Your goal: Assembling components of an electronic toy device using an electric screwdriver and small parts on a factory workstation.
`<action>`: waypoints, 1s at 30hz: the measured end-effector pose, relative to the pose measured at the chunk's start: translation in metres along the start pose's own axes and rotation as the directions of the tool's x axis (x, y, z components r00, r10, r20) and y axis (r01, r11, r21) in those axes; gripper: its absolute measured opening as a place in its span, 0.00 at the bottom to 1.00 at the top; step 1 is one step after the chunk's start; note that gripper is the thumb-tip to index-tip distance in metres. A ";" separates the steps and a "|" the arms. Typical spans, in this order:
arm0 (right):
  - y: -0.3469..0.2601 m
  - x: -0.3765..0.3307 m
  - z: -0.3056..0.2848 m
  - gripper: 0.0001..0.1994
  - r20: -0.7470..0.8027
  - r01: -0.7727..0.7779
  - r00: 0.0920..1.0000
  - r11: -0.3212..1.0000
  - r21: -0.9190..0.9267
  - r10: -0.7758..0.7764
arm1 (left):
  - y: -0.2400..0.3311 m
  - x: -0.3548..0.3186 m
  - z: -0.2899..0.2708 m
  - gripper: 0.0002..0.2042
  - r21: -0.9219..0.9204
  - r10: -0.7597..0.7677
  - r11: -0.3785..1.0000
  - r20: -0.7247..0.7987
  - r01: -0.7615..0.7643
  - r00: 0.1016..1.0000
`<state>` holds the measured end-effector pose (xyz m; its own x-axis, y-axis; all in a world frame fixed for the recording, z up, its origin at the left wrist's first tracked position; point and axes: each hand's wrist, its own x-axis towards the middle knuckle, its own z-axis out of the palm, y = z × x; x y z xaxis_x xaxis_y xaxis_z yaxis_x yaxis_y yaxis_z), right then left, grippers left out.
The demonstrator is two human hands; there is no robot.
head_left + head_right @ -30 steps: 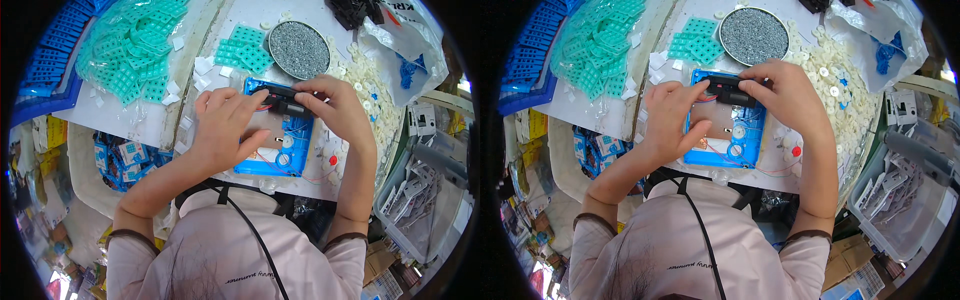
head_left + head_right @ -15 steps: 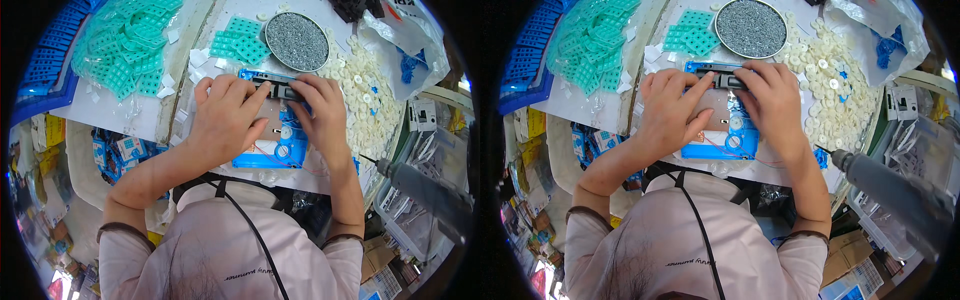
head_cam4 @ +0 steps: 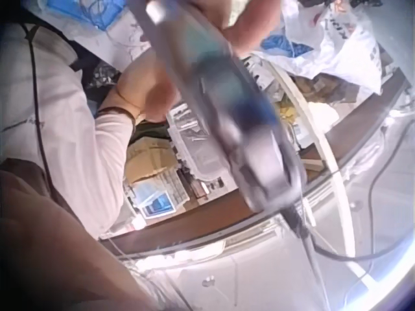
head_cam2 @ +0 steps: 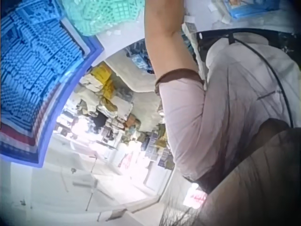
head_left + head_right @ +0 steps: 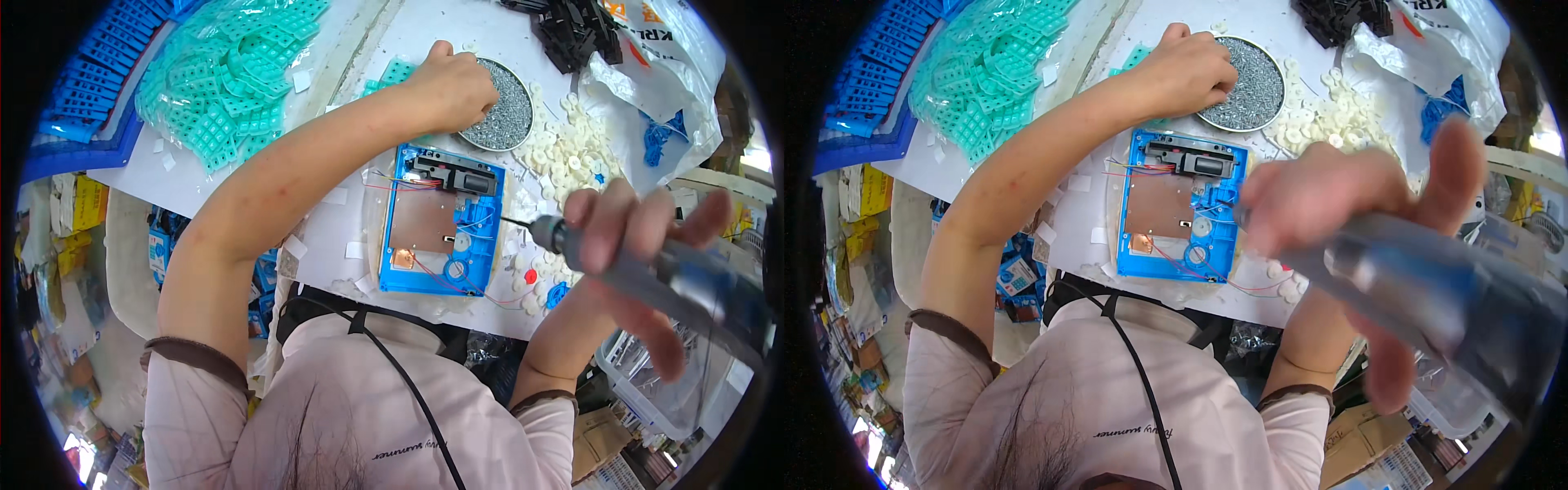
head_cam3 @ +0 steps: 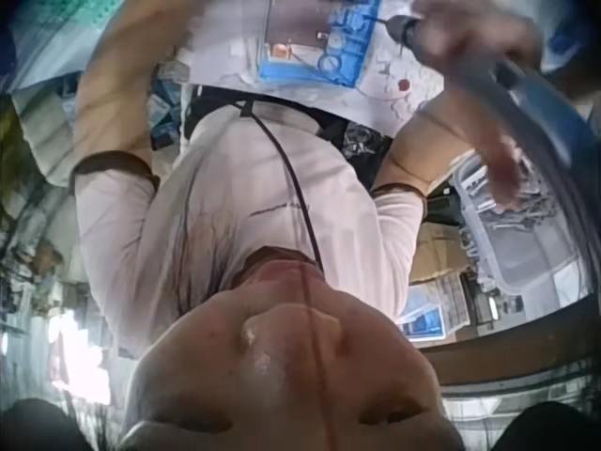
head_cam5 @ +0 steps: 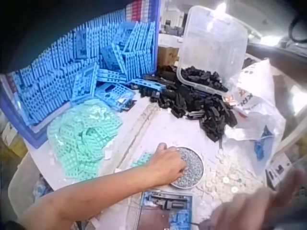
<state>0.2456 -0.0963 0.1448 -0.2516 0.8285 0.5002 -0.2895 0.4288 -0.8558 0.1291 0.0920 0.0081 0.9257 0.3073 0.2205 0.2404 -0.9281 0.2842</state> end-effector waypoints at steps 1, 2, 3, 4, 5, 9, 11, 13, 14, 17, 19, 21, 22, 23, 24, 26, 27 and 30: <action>-0.002 0.003 -0.007 0.51 0.110 -0.026 0.994 1.000 -0.016 0.028 | -0.001 -0.002 0.001 0.07 0.001 -0.005 1.000 -0.009 0.005 1.000; -0.004 0.006 -0.014 0.50 0.219 -0.046 0.974 0.998 -0.041 0.054 | -0.003 -0.003 0.001 0.08 0.043 -0.019 0.999 -0.027 0.021 0.999; -0.004 0.010 -0.023 0.47 0.262 -0.097 0.959 0.994 -0.041 0.105 | -0.004 -0.002 0.000 0.08 0.077 -0.027 0.997 -0.049 0.031 0.998; -0.002 0.011 -0.027 0.44 0.263 -0.113 0.957 0.992 -0.056 0.124 | -0.004 -0.001 0.001 0.09 0.109 -0.032 0.993 -0.071 0.039 0.997; 0.000 0.010 -0.030 0.41 0.259 -0.130 0.955 0.989 -0.073 0.145 | -0.004 0.002 0.004 0.09 0.120 -0.017 0.992 -0.072 0.026 0.997; 0.022 0.001 -0.026 0.26 0.052 -0.041 0.997 0.974 -0.221 0.054 | -0.008 0.001 -0.002 0.11 0.117 -0.045 0.992 -0.002 0.045 0.999; 0.027 -0.009 -0.019 0.24 -0.105 -0.044 0.994 0.961 -0.272 0.016 | -0.006 0.000 -0.011 0.10 -0.042 -0.044 0.998 0.001 0.044 0.999; 0.030 -0.017 -0.008 0.21 -0.289 -0.059 0.957 0.957 -0.283 -0.026 | 0.003 -0.017 -0.023 0.09 -0.303 -0.039 0.953 -0.057 0.020 0.998; 0.028 -0.022 -0.004 0.22 -0.361 -0.044 0.931 0.963 -0.267 -0.058 | 0.012 -0.027 -0.028 0.08 -0.335 0.003 0.942 -0.075 -0.028 0.997; 0.036 -0.020 0.008 0.23 -0.424 0.046 0.894 0.973 -0.228 -0.141 | 0.044 -0.070 -0.045 0.05 -0.338 0.071 0.934 -0.149 -0.118 0.986; 0.031 -0.018 0.019 0.22 -0.380 0.082 0.914 0.981 -0.174 -0.144 | 0.061 -0.089 -0.048 0.06 -0.258 0.108 0.952 -0.221 -0.165 0.969; 0.030 -0.016 0.025 0.21 -0.327 0.117 0.932 0.983 -0.143 -0.159 | 0.068 -0.101 -0.047 0.07 -0.250 0.115 0.953 -0.226 -0.172 0.967; 0.027 -0.016 0.028 0.21 -0.305 0.115 0.940 0.983 -0.144 -0.154 | 0.070 -0.105 -0.046 0.08 -0.247 0.117 0.953 -0.229 -0.173 0.966; 0.028 -0.017 0.031 0.20 -0.309 0.111 0.939 0.982 -0.152 -0.154 | 0.072 -0.108 -0.045 0.08 -0.297 0.090 0.941 -0.237 -0.160 0.967; 0.028 -0.017 0.034 0.20 -0.309 0.106 0.939 0.981 -0.159 -0.152 | 0.074 -0.111 -0.043 0.08 -0.347 0.060 0.927 -0.247 -0.145 0.967; 0.029 -0.017 0.040 0.19 -0.323 0.094 0.936 0.983 -0.158 -0.141 | 0.076 -0.114 -0.041 0.08 -0.426 0.011 0.897 -0.246 -0.118 0.969; 0.029 -0.017 0.042 0.19 -0.335 0.087 0.932 0.984 -0.157 -0.136 | 0.077 -0.113 -0.040 0.08 -0.456 -0.002 0.883 -0.239 -0.110 0.971; 0.028 -0.016 0.047 0.18 -0.370 0.066 0.921 0.986 -0.152 -0.118 | 0.078 -0.112 -0.041 0.07 -0.490 -0.014 0.865 -0.240 -0.109 0.971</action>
<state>0.1983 -0.1144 0.1185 0.1446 0.8459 0.5133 -0.1614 0.5320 -0.8312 0.0324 -0.0058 0.0432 0.8250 0.3619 0.4341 -0.0357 -0.7332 0.6791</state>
